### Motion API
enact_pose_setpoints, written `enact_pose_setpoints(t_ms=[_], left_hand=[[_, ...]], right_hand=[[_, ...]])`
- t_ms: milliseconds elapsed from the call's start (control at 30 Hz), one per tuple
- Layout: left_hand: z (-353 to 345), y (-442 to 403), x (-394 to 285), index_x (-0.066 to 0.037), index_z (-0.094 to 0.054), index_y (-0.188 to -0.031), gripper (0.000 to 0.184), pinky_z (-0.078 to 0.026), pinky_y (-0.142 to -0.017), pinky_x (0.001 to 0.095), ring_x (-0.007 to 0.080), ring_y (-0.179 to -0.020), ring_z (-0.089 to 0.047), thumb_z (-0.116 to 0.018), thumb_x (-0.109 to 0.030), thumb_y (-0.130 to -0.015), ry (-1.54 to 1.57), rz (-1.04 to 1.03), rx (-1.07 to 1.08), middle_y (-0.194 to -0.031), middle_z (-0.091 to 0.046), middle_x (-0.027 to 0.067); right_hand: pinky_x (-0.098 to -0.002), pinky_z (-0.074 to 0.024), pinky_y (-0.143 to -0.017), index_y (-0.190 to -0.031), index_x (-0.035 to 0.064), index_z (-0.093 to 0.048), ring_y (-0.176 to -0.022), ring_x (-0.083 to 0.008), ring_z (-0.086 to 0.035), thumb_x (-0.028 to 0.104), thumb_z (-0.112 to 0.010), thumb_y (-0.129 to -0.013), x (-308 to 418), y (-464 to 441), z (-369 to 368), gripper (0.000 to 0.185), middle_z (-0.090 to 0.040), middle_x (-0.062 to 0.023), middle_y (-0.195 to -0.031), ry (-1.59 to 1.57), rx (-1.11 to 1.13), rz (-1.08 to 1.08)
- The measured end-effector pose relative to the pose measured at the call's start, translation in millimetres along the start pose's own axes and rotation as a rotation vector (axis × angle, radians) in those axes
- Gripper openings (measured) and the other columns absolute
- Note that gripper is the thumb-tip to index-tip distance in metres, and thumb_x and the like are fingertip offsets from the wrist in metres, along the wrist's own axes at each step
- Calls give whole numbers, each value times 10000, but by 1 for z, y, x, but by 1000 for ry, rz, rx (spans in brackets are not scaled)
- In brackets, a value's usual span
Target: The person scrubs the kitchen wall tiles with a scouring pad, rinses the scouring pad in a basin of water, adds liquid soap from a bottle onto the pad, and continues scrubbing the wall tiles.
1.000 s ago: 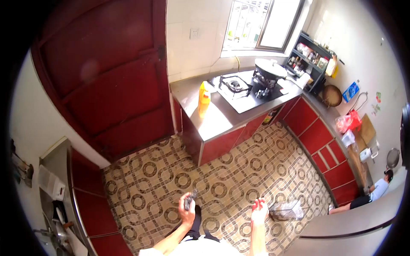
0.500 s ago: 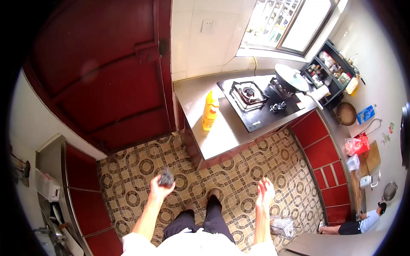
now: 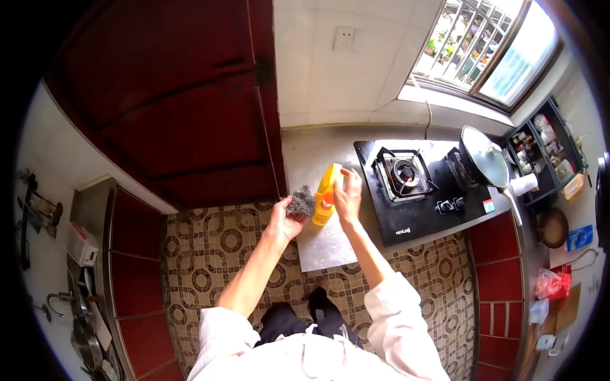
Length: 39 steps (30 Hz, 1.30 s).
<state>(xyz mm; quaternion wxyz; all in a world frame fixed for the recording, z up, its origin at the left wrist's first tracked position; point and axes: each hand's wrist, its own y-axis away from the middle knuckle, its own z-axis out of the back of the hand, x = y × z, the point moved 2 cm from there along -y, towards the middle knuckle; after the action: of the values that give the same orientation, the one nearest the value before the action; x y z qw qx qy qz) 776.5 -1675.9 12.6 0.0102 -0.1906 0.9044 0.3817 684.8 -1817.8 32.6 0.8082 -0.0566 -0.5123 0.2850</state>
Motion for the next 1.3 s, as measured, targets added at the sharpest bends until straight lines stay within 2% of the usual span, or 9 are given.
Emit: enact_pose_setpoints(t_ms=[133,233,433,533,667,833,1300], left_hand=[[-7,-19,14,-39,-559,-1101,283,-452,-960,428,267,-1044,-563,-549,-248,-911,-64,-9,36,-1108,-601,120],[-4,-25,11,-41,-555,-1098,278,-467,-964,404,264,-1023,-579,-601,-201,-875,-58,23,67,-1095,-604,122],[3,-33,6,-27,-567,-1086,274,-463,-955,383,243,-1027,-575,-598,-218,-893,-76,68,84,-1084,-613,116],[3,-29,6,-25,-567,-1078,257,-468,-947,383,240,-1015,-579,-592,-209,-900,-75,97,100,-1067,-618,117],[2,-27,5,-26,-567,-1077,253,-482,-917,380,231,-985,-584,-594,-205,-900,-55,142,95,-1053,-620,110],[-1,-29,4,-67,-569,-1066,216,-507,-820,354,209,-922,-590,-602,-200,-899,-75,97,177,-1018,-625,81],[-2,-32,3,-69,-552,-1088,238,-493,-870,368,222,-961,-572,-620,-177,-887,-71,155,197,-1066,-599,101]], right_hand=[[-476,-326,-1030,-1247,39,-434,-1220,-412,-405,159,-520,-891,-5,-10,-30,385,-388,-263,-1341,103,47,74],[-483,-312,-1035,-1291,40,-397,-1232,-429,-388,179,-479,-931,-7,-4,-37,395,-368,-279,-1352,101,58,24],[-482,-301,-1052,-1352,6,-341,-1260,-436,-361,242,-379,-986,-17,-4,-37,437,-328,-295,-1385,131,78,-77],[-468,-316,-1047,-1348,-8,-338,-1253,-433,-374,239,-381,-985,-17,-5,-38,442,-352,-292,-1370,51,101,-96],[-453,-349,-1026,-1344,-5,-346,-1235,-421,-405,238,-386,-982,-12,-6,-33,438,-386,-273,-1353,98,108,-74],[-444,-384,-995,-1331,15,-366,-1208,-405,-438,226,-390,-978,-10,-7,-33,412,-411,-240,-1341,163,108,-99],[-441,-408,-970,-1316,19,-398,-1188,-384,-463,233,-376,-979,-9,-5,-32,400,-448,-219,-1318,232,74,-86]])
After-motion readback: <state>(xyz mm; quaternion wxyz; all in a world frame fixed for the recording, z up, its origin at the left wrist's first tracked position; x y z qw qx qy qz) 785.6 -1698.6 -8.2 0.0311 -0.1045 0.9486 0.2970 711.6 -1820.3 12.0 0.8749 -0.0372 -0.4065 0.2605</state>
